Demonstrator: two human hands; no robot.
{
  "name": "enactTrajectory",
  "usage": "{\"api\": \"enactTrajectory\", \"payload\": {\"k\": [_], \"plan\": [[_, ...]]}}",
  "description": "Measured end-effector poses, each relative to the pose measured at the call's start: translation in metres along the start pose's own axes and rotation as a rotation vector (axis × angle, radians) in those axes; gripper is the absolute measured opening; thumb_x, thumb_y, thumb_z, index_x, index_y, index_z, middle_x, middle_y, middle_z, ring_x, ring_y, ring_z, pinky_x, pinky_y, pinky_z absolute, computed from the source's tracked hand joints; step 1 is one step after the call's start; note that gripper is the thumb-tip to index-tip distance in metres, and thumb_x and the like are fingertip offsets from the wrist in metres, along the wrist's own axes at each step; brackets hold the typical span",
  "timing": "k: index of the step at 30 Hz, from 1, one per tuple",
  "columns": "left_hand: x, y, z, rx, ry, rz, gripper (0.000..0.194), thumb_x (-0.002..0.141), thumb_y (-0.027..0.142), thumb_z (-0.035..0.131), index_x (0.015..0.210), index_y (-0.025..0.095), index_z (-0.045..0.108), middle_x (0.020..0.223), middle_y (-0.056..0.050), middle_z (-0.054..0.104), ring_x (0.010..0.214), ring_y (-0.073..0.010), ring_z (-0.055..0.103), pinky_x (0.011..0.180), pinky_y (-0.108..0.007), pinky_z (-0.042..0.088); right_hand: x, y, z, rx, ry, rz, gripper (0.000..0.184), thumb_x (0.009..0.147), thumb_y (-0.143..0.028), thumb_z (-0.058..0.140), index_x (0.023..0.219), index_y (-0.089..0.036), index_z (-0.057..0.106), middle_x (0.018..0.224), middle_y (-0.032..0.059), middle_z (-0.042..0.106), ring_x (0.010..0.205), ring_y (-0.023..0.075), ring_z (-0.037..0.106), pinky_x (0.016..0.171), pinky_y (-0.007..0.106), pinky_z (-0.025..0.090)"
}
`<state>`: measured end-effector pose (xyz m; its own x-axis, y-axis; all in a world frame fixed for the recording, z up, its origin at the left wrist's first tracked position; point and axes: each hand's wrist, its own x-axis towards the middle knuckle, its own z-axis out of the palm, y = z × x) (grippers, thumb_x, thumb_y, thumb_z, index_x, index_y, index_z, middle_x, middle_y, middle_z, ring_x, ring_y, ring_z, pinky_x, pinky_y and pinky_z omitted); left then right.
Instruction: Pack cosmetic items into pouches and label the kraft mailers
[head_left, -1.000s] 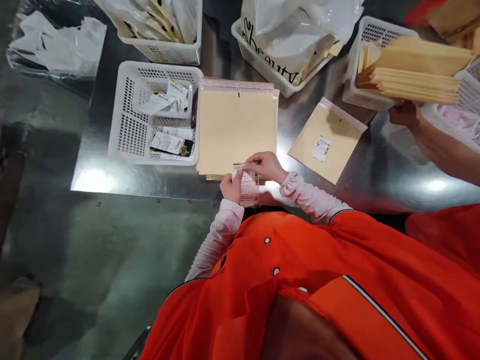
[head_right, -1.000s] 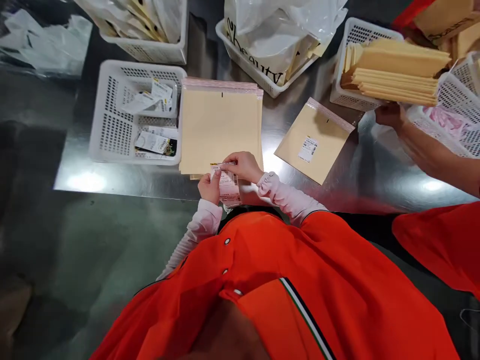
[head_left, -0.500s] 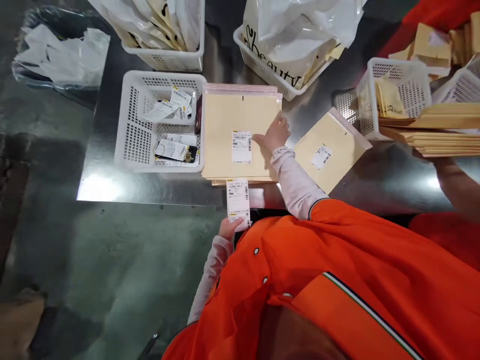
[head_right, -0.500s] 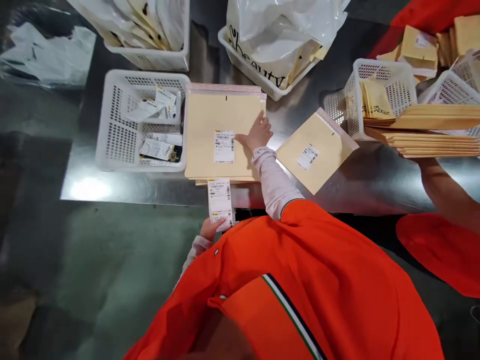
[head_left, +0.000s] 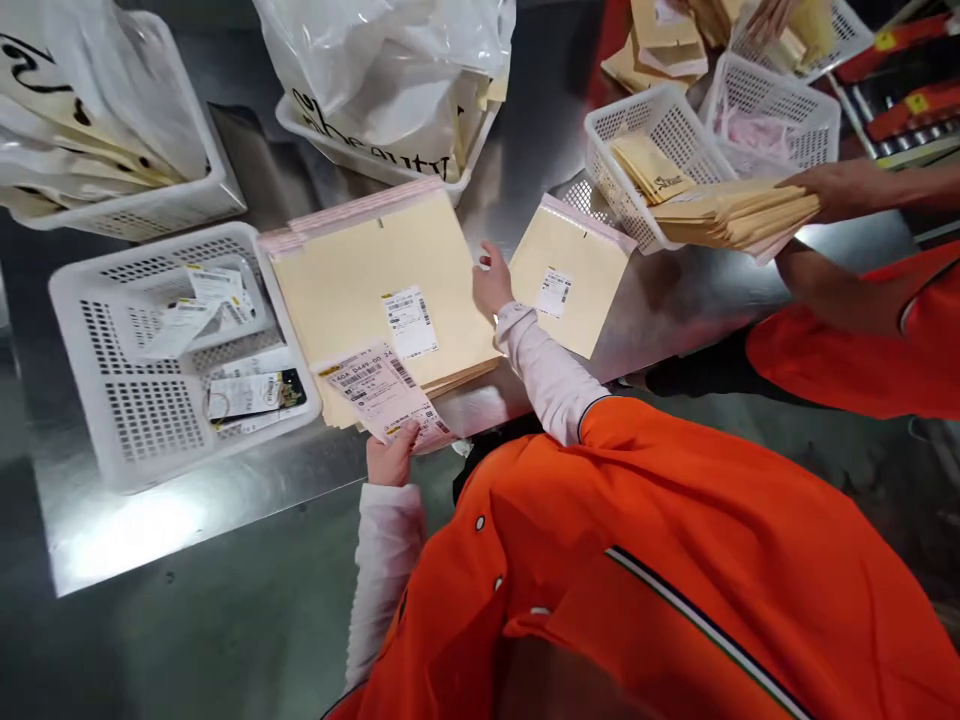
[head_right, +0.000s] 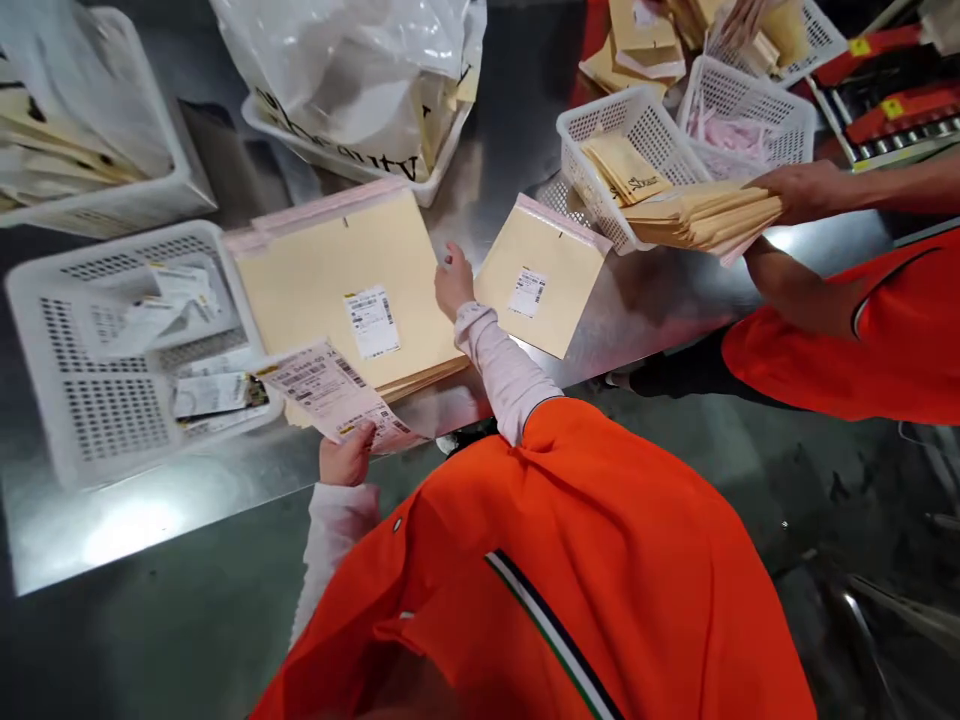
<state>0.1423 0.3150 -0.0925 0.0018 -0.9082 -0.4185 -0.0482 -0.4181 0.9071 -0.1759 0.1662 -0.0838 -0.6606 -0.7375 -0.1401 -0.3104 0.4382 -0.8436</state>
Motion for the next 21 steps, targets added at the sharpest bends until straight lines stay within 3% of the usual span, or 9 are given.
{"api": "enactTrajectory", "payload": {"k": [2,5,8,10,12,14,17,19,21], "plan": [[0.003,-0.001,0.002,-0.049,0.021,0.007,0.043,0.061,0.037,0.088,0.097,0.016,0.076,0.1,-0.012,0.08,0.107,-0.032,0.075,0.102,-0.05,0.06,0.005,0.021,-0.034,0.083,0.08,0.001,0.049,0.102,-0.007,0.041,0.149,-0.009,0.052,0.128,0.0105,0.068,0.11,0.0129,0.065,0.109,0.029,0.051],[-0.001,-0.001,0.006,-0.109,0.024,-0.014,0.052,0.061,0.033,0.089,0.108,0.017,0.075,0.115,-0.012,0.079,0.114,-0.0307,0.074,0.107,-0.049,0.058,0.007,0.067,-0.108,0.068,0.294,0.02,0.046,0.098,-0.007,0.041,0.138,-0.007,0.063,0.136,0.0144,0.067,0.127,0.0159,0.063,0.118,0.03,0.045],[-0.011,0.0,0.012,-0.121,0.001,-0.051,0.052,0.064,0.033,0.089,0.111,0.017,0.075,0.123,-0.011,0.077,0.118,-0.0301,0.072,0.11,-0.048,0.056,0.002,0.113,-0.177,-0.144,0.413,0.211,0.045,0.096,-0.007,0.04,0.134,-0.003,0.065,0.133,0.0188,0.068,0.126,0.0208,0.063,0.116,0.034,0.046],[-0.017,0.0,0.017,-0.117,-0.025,-0.071,0.052,0.064,0.035,0.089,0.111,0.017,0.075,0.125,-0.011,0.077,0.12,-0.0298,0.071,0.11,-0.046,0.057,-0.002,0.132,-0.201,-0.333,0.415,0.324,0.045,0.097,-0.011,0.043,0.136,-0.001,0.063,0.135,0.0238,0.064,0.126,0.0274,0.062,0.115,0.045,0.046],[-0.021,-0.001,0.024,-0.116,-0.041,-0.093,0.053,0.063,0.036,0.089,0.111,0.018,0.075,0.124,-0.01,0.077,0.12,-0.0291,0.072,0.108,-0.044,0.058,-0.006,0.137,-0.201,-0.472,0.428,0.363,0.051,0.098,-0.017,0.049,0.146,-0.002,0.057,0.15,0.0296,0.051,0.138,0.0342,0.052,0.119,0.059,0.037],[-0.023,-0.002,0.03,-0.103,-0.047,-0.116,0.053,0.062,0.038,0.09,0.109,0.018,0.076,0.12,-0.01,0.078,0.116,-0.029,0.073,0.105,-0.044,0.059,-0.009,0.133,-0.182,-0.584,0.366,0.244,0.059,0.1,-0.023,0.053,0.157,-0.01,0.048,0.166,0.029,0.032,0.153,0.0368,0.032,0.123,0.066,0.023],[-0.025,-0.003,0.038,-0.07,-0.032,-0.163,0.052,0.054,0.041,0.092,0.098,0.017,0.077,0.107,-0.01,0.081,0.105,-0.0308,0.076,0.098,-0.047,0.062,-0.016,0.127,-0.142,-0.758,0.036,-0.02,0.059,0.106,-0.035,0.052,0.162,-0.022,0.045,0.175,0.0197,0.022,0.161,0.0364,0.011,0.123,0.07,0.012],[-0.028,-0.002,0.043,-0.071,0.005,-0.181,0.052,0.05,0.042,0.093,0.092,0.017,0.077,0.1,-0.01,0.081,0.099,-0.0311,0.076,0.095,-0.047,0.063,-0.02,0.129,-0.127,-0.81,-0.165,-0.087,0.057,0.107,-0.039,0.05,0.162,-0.023,0.045,0.175,0.018,0.022,0.162,0.0377,0.008,0.122,0.072,0.01],[-0.034,0.0,0.048,-0.105,0.057,-0.167,0.053,0.048,0.043,0.093,0.091,0.017,0.077,0.098,-0.01,0.081,0.1,-0.0312,0.076,0.095,-0.047,0.063,-0.022,0.13,-0.125,-0.815,-0.274,-0.109,0.058,0.108,-0.039,0.049,0.162,-0.021,0.045,0.175,0.0185,0.023,0.162,0.0385,0.009,0.122,0.073,0.008]]}}
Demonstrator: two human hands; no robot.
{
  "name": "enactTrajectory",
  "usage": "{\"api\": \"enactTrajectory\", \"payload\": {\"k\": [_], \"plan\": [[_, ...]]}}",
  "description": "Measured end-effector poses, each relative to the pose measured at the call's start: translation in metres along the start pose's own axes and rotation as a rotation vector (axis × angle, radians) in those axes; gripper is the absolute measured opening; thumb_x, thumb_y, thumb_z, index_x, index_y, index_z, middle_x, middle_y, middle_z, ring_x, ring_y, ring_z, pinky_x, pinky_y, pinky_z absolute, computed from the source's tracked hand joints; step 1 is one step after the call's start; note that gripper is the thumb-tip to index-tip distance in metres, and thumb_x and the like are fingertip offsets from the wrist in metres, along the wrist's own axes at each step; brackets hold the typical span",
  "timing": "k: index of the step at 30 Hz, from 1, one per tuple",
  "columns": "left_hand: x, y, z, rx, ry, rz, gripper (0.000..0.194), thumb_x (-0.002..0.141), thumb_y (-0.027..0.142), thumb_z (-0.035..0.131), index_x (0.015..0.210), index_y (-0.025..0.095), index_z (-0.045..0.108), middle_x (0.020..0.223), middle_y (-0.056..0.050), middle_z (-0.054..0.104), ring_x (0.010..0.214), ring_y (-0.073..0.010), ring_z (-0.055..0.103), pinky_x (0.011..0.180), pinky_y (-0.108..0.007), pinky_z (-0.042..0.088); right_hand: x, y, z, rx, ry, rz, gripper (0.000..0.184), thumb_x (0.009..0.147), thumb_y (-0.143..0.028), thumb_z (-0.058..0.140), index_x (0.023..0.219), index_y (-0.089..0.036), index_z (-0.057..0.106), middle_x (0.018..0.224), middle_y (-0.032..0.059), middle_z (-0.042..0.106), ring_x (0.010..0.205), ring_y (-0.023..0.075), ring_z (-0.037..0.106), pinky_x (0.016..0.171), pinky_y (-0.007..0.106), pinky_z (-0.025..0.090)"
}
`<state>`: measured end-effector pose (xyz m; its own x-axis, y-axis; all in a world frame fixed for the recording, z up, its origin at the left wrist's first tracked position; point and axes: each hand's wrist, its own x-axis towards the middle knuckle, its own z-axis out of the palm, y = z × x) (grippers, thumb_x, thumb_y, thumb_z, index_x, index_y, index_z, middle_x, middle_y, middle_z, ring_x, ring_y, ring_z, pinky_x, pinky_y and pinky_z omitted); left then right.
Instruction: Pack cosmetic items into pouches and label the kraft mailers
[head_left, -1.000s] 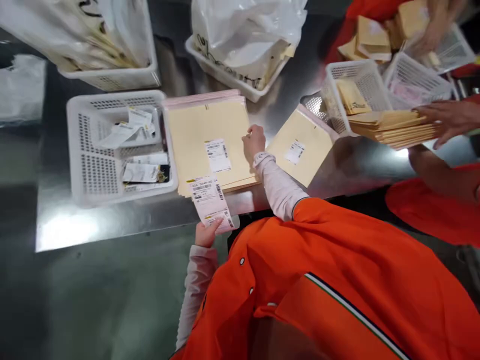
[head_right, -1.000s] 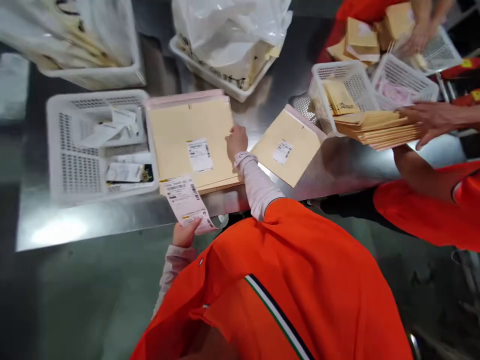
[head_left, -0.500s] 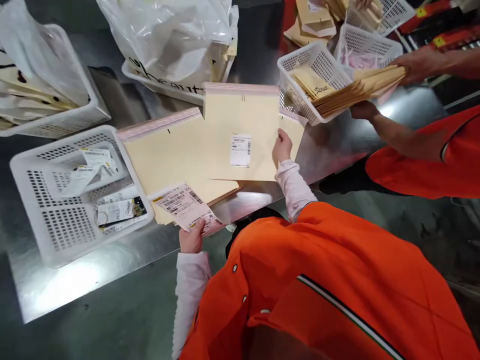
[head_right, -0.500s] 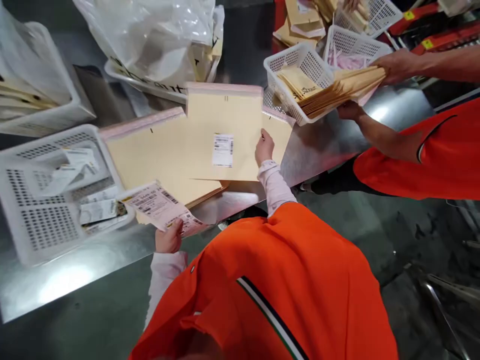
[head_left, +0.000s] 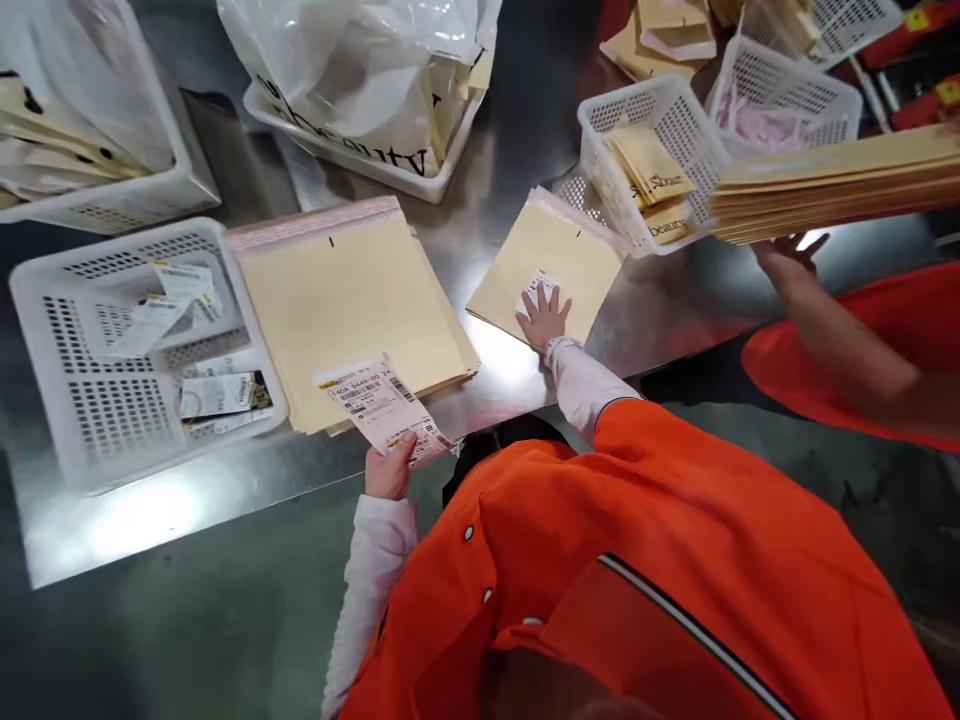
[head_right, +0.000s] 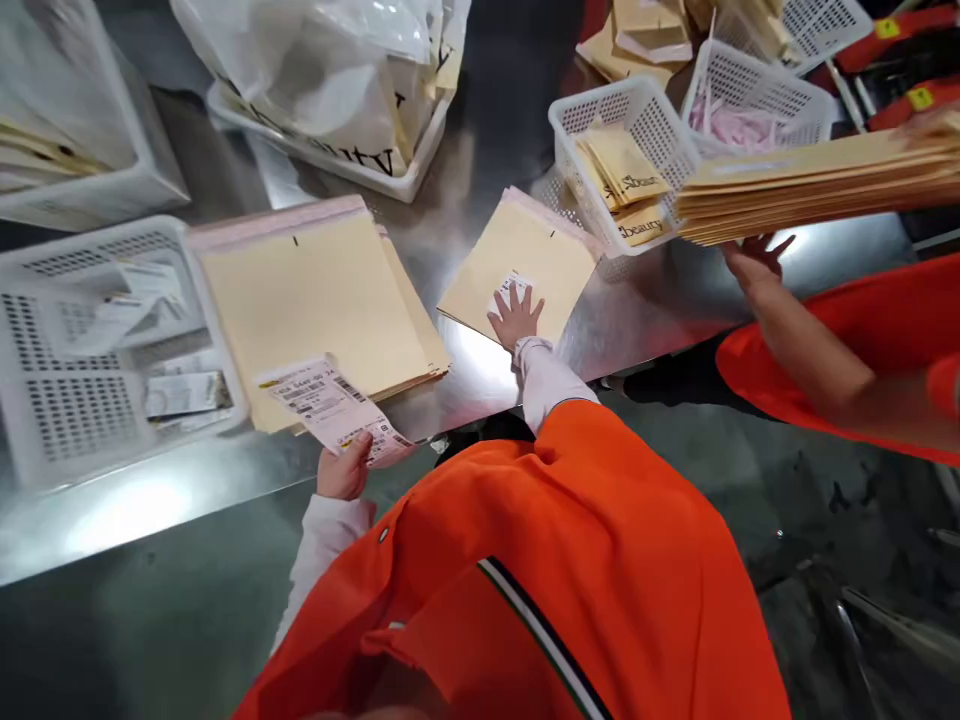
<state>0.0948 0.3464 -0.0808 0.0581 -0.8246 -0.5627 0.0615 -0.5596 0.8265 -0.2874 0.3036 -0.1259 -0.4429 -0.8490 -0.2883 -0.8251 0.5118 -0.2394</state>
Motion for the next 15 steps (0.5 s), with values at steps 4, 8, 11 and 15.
{"api": "enactTrajectory", "payload": {"k": [4,8,11,15], "plan": [[-0.016,0.0,0.013,-0.031,0.07,0.08,0.055,0.056,0.051,0.09,0.097,0.017,0.077,0.102,-0.012,0.08,0.113,-0.0331,0.073,0.101,-0.047,0.06,-0.023,-0.012,-0.017,0.173,0.017,-0.119,0.063,0.098,-0.04,0.065,0.155,-0.013,0.054,0.166,0.0242,0.039,0.156,0.039,0.027,0.124,0.067,0.018],[-0.028,0.005,0.025,0.123,-0.008,0.06,0.058,0.056,0.055,0.09,0.094,0.014,0.078,0.102,-0.014,0.08,0.108,-0.0357,0.074,0.097,-0.046,0.061,-0.09,-0.076,-0.018,0.714,-0.248,-0.526,0.08,0.076,-0.05,0.088,0.142,-0.014,0.063,0.132,0.0172,0.069,0.124,0.0302,0.062,0.113,0.046,0.048],[-0.025,0.019,0.028,0.229,-0.135,0.035,0.061,0.046,0.054,0.095,0.088,0.013,0.077,0.091,-0.013,0.08,0.099,-0.0349,0.075,0.092,-0.043,0.062,-0.135,-0.127,-0.004,1.002,-0.443,-0.511,0.057,0.084,-0.052,0.078,0.132,-0.021,0.069,0.124,0.009,0.074,0.115,0.0261,0.069,0.104,0.042,0.057],[-0.009,0.042,0.026,-0.004,-0.033,0.167,0.06,0.049,0.055,0.095,0.09,0.016,0.075,0.092,-0.008,0.08,0.09,-0.0246,0.075,0.089,-0.035,0.061,-0.144,-0.157,-0.002,1.009,-0.62,-0.485,0.039,0.084,-0.045,0.08,0.114,-0.021,0.075,0.114,0.0059,0.078,0.111,0.0278,0.071,0.103,0.044,0.057]]}}
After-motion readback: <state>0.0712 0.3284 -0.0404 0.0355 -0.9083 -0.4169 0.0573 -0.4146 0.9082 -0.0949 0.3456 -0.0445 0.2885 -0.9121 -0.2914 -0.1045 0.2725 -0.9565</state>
